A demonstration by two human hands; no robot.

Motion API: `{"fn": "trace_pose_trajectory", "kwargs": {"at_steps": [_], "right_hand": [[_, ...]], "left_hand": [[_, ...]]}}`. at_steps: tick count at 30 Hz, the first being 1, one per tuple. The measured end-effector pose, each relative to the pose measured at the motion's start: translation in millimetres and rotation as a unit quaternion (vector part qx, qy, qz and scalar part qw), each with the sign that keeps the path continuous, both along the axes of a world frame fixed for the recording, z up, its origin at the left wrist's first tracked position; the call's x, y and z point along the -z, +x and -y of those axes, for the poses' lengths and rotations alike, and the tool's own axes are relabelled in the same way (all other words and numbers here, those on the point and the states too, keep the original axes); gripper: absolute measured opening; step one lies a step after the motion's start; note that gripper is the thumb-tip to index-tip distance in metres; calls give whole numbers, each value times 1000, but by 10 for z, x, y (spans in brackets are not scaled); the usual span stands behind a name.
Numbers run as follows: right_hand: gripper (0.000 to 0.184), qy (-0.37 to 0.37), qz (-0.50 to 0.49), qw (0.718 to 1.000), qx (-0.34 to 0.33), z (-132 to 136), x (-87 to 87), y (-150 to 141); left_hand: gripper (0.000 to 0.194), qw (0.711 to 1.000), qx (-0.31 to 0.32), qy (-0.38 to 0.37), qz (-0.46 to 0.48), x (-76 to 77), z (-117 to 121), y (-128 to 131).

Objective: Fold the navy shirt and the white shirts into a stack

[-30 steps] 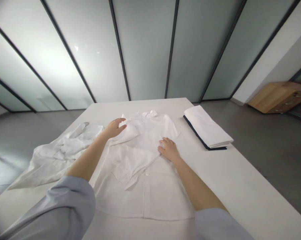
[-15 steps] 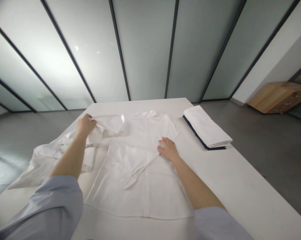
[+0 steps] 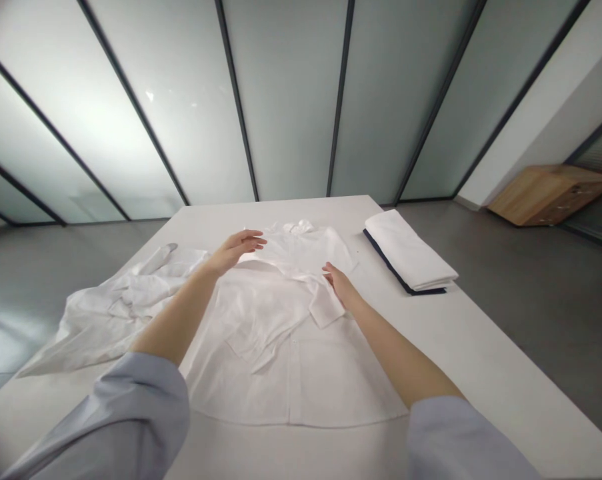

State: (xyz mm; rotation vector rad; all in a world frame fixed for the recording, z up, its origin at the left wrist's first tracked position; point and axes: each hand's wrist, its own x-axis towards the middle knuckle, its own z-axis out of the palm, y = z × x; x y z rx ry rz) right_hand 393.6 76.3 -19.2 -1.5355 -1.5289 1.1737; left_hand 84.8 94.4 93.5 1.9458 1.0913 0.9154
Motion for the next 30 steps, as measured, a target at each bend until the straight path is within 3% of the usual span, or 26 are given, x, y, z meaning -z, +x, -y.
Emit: {"fn": "trace_pose_trajectory", "kwargs": {"at_steps": [2,5,8,10,12,14,17,18,22,26,30], "right_hand": [[64,-43,-18,999,-11,62,-61,-9],[47,-14,91,995,-37,147,-115,-16],[34,15,244,965,-100,217,-183,-22],[27,65,328,938,-94,292,-258,-39],[28,153,384,909,-48,408,-350,-64],[26,212,390,894,-62,546,-435,-81],[24,162,329,914,-177,702,-474,-54],[26,141,314,921,-183,723,-452,-28],[35,138,347,925,-75,683,-215,91],[22,126,369,915,-100,618,14,126],[20,75,266,958,-81,581,20,171]], "left_hand": [[45,995,-94,8,-43,326,-74,7],[53,960,-206,49,-182,749,-86,-49],[57,925,-204,95,-307,1022,8,-129],[43,910,-209,102,-344,1123,73,-180],[27,902,-233,91,-351,1175,109,-224],[20,901,-253,72,-346,1194,119,-259],[18,904,-257,59,-336,1191,112,-288],[17,905,-259,59,-333,1188,111,-293],[20,909,-258,67,-320,1193,113,-301],[34,906,-264,83,-321,1230,104,-301],[47,894,-284,78,-338,1274,84,-297]]}}
